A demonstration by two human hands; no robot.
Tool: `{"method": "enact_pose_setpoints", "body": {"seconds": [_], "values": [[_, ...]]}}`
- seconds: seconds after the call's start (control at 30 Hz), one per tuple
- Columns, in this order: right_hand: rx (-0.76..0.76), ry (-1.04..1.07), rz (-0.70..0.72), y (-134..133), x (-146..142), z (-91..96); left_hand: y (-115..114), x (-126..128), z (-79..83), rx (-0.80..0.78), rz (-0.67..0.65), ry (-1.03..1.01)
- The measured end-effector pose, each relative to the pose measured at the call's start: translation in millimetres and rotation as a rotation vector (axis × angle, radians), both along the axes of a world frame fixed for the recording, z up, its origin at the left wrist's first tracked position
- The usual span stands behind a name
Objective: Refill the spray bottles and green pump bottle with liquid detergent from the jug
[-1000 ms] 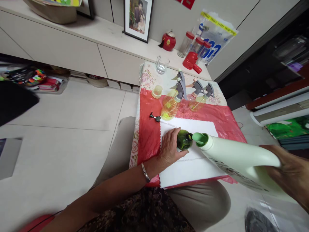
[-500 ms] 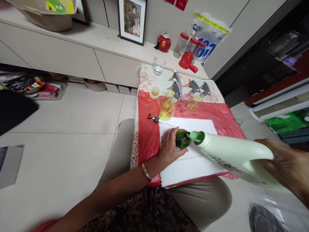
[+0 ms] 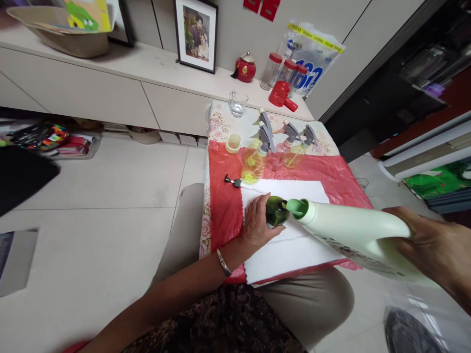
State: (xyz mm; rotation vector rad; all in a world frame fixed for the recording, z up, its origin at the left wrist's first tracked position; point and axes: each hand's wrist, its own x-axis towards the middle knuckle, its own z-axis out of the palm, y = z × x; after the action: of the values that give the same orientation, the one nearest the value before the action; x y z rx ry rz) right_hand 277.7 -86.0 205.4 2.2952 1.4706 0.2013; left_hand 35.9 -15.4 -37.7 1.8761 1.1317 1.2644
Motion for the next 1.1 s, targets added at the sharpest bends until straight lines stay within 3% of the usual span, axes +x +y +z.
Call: {"method": "enact_pose_setpoints", "body": {"seconds": [0.17, 0.43, 1.1], "values": [[0.018, 0.033, 0.038, -1.9, 0.8, -0.7, 0.7, 0.3, -0.9, 0.004, 0.0, 0.001], [0.002, 0.041, -0.065, 2.6, -6.5, 2.9, 1.3, 0.6, -4.4, 0.014, -0.007, -0.004], [-0.038, 0.01, -0.08, -1.2, -7.2, 1.7, 2.4, 0.3, -1.3, 0.033, -0.009, -0.018]]}}
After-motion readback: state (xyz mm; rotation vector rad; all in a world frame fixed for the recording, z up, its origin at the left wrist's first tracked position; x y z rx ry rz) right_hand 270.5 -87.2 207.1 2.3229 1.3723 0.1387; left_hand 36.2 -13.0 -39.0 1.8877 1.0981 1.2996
